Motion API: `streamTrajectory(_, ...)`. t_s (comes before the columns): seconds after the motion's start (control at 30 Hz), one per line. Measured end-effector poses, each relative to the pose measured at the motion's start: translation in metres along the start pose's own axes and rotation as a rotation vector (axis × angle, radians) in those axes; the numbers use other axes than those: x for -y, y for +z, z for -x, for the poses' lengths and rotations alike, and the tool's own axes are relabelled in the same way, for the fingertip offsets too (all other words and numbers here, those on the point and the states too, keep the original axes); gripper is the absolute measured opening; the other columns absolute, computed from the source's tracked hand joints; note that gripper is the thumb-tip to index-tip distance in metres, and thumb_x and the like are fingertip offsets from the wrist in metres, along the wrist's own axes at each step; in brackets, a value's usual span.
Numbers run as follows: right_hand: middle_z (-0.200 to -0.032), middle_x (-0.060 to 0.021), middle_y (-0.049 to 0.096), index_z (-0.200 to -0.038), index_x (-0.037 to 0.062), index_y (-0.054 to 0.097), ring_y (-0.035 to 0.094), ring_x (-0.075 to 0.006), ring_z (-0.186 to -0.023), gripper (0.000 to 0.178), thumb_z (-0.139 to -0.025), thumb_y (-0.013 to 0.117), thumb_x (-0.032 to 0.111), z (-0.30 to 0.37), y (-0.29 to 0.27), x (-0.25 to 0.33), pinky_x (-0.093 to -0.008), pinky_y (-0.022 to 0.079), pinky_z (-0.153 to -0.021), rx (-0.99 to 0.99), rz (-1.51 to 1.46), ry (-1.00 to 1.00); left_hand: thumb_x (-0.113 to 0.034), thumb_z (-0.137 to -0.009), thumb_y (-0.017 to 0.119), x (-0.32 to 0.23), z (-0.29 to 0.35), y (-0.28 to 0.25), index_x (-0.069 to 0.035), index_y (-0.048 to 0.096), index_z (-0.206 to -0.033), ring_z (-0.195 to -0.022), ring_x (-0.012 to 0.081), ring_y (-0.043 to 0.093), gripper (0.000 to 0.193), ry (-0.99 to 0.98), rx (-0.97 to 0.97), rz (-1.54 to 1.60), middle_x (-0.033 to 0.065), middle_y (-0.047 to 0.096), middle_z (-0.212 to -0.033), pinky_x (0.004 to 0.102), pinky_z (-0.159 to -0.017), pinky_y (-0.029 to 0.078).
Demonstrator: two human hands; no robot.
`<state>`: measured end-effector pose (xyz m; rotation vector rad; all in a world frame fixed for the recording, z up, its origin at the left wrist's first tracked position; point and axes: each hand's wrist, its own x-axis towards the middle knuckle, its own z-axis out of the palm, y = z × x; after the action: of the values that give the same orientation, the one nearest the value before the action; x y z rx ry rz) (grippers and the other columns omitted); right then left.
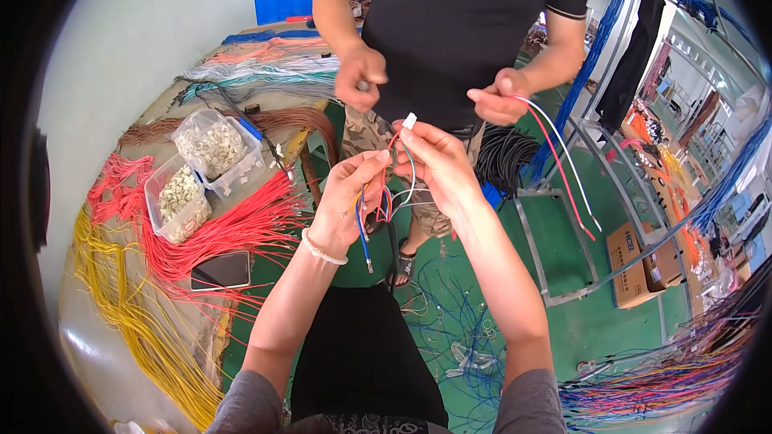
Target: The recorder is seen assembling wire harnesses by inserting colored wires into plastic connectors.
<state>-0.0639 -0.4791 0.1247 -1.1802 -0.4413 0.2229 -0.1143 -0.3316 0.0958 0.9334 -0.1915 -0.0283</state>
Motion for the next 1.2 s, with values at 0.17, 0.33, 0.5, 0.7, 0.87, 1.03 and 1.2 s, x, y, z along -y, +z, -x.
streamTrajectory(0.17, -0.085, -0.002, 0.063, -0.103, -0.0007, 0.062, 0.06, -0.0092, -0.075, 0.022, -0.088, 0.062, 0.016, 0.005, 0.0, 0.008, -0.0265, 0.053, -0.069, -0.013, 0.06, -0.002, -0.02, -0.09, 0.061, 0.0, 0.011, 0.006, -0.004, 0.059, -0.089, -0.041, 0.0003, 0.031, 0.016, -0.024, -0.047, 0.001, -0.0071, 0.041, -0.053, 0.0176, -0.036, 0.021)
streamTrajectory(0.33, -0.084, -0.0031, 0.062, -0.099, -0.0014, 0.063, 0.06, -0.01, -0.072, 0.019, -0.087, 0.063, 0.013, 0.01, 0.011, 0.009, -0.0279, 0.054, -0.068, -0.001, 0.091, -0.012, -0.02, -0.09, 0.06, -0.001, 0.024, 0.002, -0.006, 0.058, -0.094, -0.041, 0.0002, 0.031, 0.014, -0.004, -0.051, 0.074, -0.0068, 0.041, -0.054, 0.0173, -0.036, 0.021)
streamTrajectory(0.5, -0.099, -0.0089, 0.065, -0.112, -0.0008, 0.058, 0.062, -0.0147, -0.088, 0.027, -0.09, 0.059, 0.015, 0.01, 0.024, 0.014, -0.0287, 0.051, -0.079, 0.002, 0.09, -0.102, -0.025, -0.096, 0.049, 0.004, 0.039, -0.02, -0.01, 0.054, -0.096, -0.044, 0.0019, 0.026, 0.016, 0.0, 0.07, 0.425, -0.0054, 0.033, -0.053, 0.0184, -0.04, 0.021)
streamTrajectory(0.7, -0.096, -0.0047, 0.062, -0.105, -0.0004, 0.058, 0.057, -0.008, -0.082, 0.019, -0.086, 0.058, 0.001, 0.09, 0.07, -0.009, -0.0217, 0.044, -0.069, -0.155, 0.807, -0.673, -0.028, -0.098, 0.045, -0.014, 0.063, -0.037, -0.01, 0.055, -0.093, -0.048, 0.0048, 0.027, 0.021, 0.056, 0.139, 0.669, -0.004, 0.034, -0.054, 0.0196, -0.042, 0.021)
streamTrajectory(0.87, -0.095, -0.0079, 0.06, -0.104, 0.0019, 0.061, 0.061, -0.0151, -0.08, 0.029, -0.077, 0.064, -0.006, 0.106, 0.098, -0.036, -0.0243, 0.048, -0.063, -0.011, 0.907, -0.693, -0.025, -0.099, 0.041, -0.015, 0.074, -0.038, -0.008, 0.054, -0.096, -0.047, 0.0055, 0.029, 0.022, 0.12, 0.134, 0.64, -0.0039, 0.034, -0.055, 0.0195, -0.042, 0.025)
streamTrajectory(1.03, -0.094, -0.0077, 0.06, -0.095, 0.0036, 0.065, 0.061, -0.021, -0.076, 0.028, -0.069, 0.073, -0.002, 0.099, 0.125, -0.04, -0.0288, 0.049, -0.06, 0.176, 1.044, -0.887, -0.026, -0.098, 0.045, -0.014, 0.081, -0.047, -0.007, 0.054, -0.093, -0.049, 0.0061, 0.035, 0.022, 0.164, 0.091, 0.573, -0.0031, 0.04, -0.057, 0.0203, -0.045, 0.031)
streamTrajectory(1.2, -0.088, -0.0082, 0.061, -0.082, 0.0017, 0.063, 0.061, -0.023, -0.074, 0.02, -0.066, 0.074, 0.0, 0.078, 0.128, -0.046, -0.031, 0.049, -0.062, 0.243, 1.036, -1.047, -0.024, -0.095, 0.051, -0.027, 0.085, -0.034, -0.008, 0.058, -0.088, -0.055, 0.0067, 0.048, 0.019, 0.013, -0.171, 0.783, -0.0012, 0.053, -0.065, 0.0193, -0.05, 0.039)
